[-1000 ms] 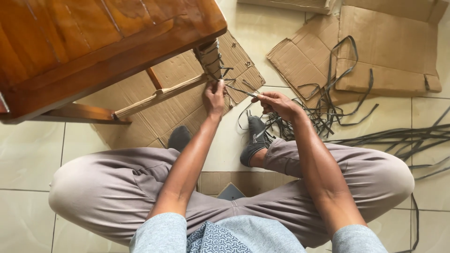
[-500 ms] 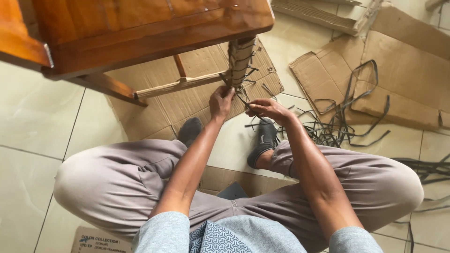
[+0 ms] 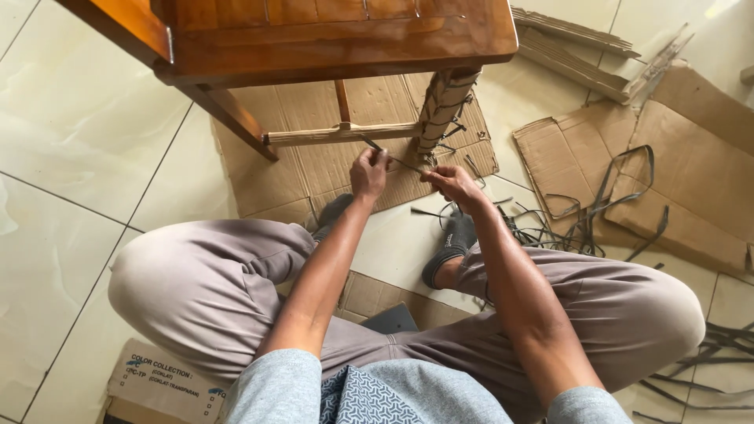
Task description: Packaging the legs of a wooden chair with cardboard and plastic straps.
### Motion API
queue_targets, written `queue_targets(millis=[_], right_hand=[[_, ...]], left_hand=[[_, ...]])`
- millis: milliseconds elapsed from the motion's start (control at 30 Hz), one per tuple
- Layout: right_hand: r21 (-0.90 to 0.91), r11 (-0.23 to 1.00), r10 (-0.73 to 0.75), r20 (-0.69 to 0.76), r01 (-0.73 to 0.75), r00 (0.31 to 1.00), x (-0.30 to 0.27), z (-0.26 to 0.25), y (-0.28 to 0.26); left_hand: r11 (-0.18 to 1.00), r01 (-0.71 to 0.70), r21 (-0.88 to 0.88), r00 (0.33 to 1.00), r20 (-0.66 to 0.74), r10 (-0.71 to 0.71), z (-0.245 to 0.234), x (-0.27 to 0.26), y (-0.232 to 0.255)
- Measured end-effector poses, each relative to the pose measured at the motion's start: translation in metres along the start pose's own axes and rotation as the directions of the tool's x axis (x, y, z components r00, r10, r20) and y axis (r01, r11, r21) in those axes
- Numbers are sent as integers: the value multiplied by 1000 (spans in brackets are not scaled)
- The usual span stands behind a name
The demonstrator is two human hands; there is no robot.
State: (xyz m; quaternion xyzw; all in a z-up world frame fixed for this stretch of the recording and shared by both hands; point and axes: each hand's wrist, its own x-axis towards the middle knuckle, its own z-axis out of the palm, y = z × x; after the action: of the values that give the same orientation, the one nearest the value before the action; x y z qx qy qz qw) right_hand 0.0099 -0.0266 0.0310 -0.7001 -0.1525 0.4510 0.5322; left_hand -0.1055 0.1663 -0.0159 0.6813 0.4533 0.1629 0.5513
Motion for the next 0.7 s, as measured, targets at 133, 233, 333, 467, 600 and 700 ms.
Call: queue_targets(millis=[133, 233, 333, 467, 600, 700], right_hand=[[-52, 997, 57, 60, -54, 997, 17, 2, 30], [-216, 971, 126, 82, -106, 989, 23, -15, 53], [-408, 911, 65, -6, -62, 998, 28, -47, 92], [-458, 806, 144, -460, -374, 876, 26, -93, 141], [-512, 762, 120, -489, -395, 864, 20, -91, 185], [-694, 606, 132, -396, -390, 909, 30, -76, 228]], left_hand=[[999, 42, 25, 993, -111, -39, -21, 30, -35], [980, 104, 171, 953, -298, -49, -36, 55, -78], [925, 283, 253, 896, -413, -161, -46, 72, -121], [916, 347, 199, 834, -513, -205, -39, 59, -113], [937, 185, 296, 901, -431, -42, -13, 47, -112], [923, 83, 375, 965, -262, 20, 8, 37, -102]])
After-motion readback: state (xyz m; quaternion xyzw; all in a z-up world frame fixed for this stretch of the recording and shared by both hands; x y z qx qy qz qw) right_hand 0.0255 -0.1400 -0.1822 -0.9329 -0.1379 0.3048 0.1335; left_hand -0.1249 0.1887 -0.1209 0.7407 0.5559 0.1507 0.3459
